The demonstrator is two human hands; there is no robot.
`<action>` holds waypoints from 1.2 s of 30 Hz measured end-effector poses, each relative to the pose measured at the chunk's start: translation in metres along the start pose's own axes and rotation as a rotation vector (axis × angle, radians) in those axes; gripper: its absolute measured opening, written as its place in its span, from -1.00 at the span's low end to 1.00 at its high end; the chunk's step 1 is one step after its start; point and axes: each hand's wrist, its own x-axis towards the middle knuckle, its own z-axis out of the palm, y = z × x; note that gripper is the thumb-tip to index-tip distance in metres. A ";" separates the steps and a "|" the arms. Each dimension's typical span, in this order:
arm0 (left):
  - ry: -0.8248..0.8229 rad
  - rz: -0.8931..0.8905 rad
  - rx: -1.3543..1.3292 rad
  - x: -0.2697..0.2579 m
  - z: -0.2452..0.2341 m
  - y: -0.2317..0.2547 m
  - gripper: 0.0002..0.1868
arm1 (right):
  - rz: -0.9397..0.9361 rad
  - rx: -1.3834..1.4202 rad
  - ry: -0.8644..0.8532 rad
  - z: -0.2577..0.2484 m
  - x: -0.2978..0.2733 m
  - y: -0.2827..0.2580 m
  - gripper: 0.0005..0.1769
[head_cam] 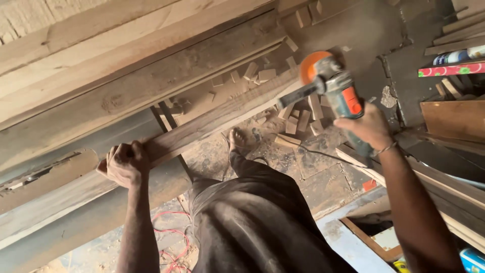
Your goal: Sanding a long piece of wood with an angle grinder.
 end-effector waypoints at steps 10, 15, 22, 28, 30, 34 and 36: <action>0.003 -0.013 0.062 -0.003 0.008 -0.011 -0.67 | -0.055 0.410 0.095 -0.027 0.023 0.044 -0.51; 0.043 0.019 0.057 -0.006 0.011 -0.014 -0.71 | -0.021 0.136 -0.089 0.005 -0.001 0.003 -0.47; 0.019 -0.006 0.052 -0.012 0.034 -0.044 -0.73 | -0.072 0.111 -0.113 -0.007 0.013 0.018 -0.44; 0.012 -0.003 0.050 -0.008 0.016 -0.024 -0.73 | 0.035 0.164 -0.004 -0.036 0.025 0.064 -0.45; 0.024 -0.013 0.048 -0.006 0.017 -0.023 -0.73 | 0.046 0.213 0.031 -0.043 0.018 0.057 -0.46; 0.036 0.007 0.057 -0.012 0.032 -0.041 -0.72 | 0.182 0.257 -0.014 -0.020 -0.016 0.050 -0.49; 0.056 0.033 0.080 -0.012 0.027 -0.033 -0.74 | 0.143 0.326 -0.038 -0.009 -0.024 0.043 -0.49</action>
